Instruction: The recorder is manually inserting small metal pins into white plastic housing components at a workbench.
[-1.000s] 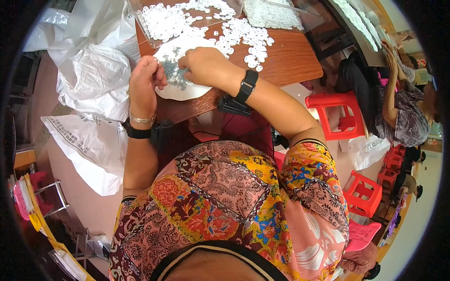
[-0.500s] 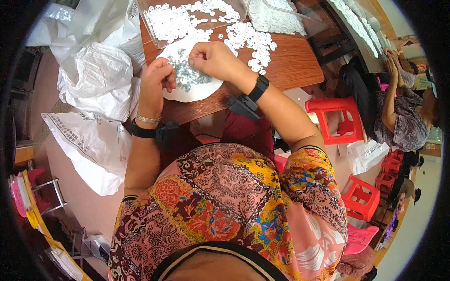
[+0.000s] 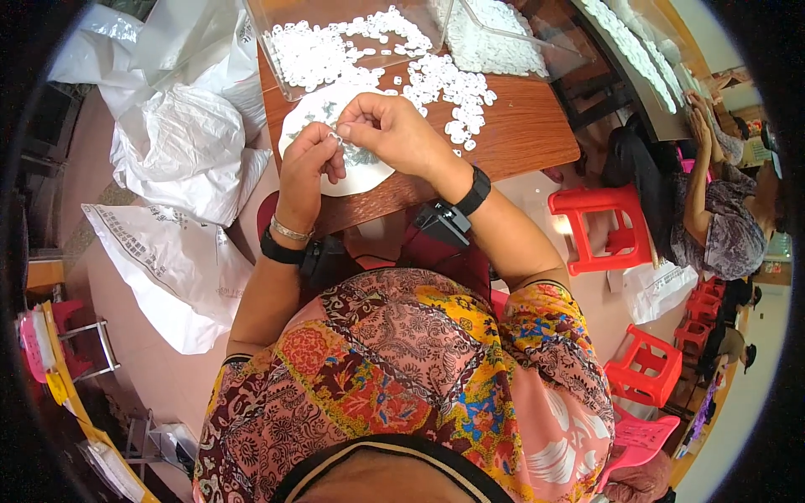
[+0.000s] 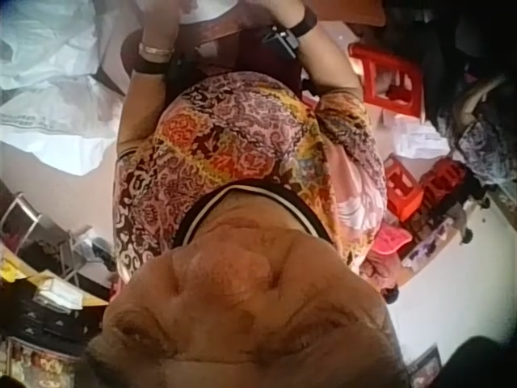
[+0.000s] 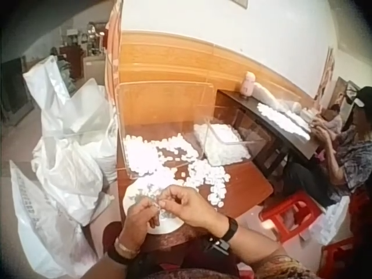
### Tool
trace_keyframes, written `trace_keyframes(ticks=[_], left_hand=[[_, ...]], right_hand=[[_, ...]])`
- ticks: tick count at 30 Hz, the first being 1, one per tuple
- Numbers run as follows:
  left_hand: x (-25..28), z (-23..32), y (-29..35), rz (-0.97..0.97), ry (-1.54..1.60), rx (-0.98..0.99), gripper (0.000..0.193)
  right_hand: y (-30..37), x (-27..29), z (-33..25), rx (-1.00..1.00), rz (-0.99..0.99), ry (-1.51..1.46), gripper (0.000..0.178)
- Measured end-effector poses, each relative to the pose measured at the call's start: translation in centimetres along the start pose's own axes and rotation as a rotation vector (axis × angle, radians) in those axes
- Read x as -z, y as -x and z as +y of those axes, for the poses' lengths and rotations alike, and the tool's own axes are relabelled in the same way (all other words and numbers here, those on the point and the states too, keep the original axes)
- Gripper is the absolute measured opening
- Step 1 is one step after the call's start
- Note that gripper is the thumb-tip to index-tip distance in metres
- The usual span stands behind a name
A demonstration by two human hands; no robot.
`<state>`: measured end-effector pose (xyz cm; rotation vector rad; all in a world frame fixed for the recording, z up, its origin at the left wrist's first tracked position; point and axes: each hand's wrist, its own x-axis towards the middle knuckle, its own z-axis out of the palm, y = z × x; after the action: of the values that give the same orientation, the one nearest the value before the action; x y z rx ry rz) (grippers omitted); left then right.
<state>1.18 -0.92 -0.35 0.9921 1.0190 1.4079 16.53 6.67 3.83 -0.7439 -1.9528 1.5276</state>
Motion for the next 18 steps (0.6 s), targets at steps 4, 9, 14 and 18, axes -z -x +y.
trace_keyframes(ticks=[4, 9, 14, 18], left_hand=[[-0.5, 0.3, 0.2, 0.018, -0.036, -0.029, 0.016], [-1.0, 0.5, 0.5, 0.07, -0.086, -0.096, 0.017], [-1.2, 0.8, 0.6, 0.107, -0.183, -0.107, 0.019], [-1.1, 1.0, 0.7, 0.108, -0.205, -0.104, 0.019]], right_hand=[[0.0, 0.6, 0.0, 0.02, 0.042, -0.089, 0.012], [0.1, 0.0, -0.1, -0.026, 0.052, -0.145, 0.013], [0.3, -0.4, 0.1, 0.006, 0.037, -0.084, 0.016], [0.3, -0.3, -0.1, 0.004, 0.028, -0.095, 0.015]])
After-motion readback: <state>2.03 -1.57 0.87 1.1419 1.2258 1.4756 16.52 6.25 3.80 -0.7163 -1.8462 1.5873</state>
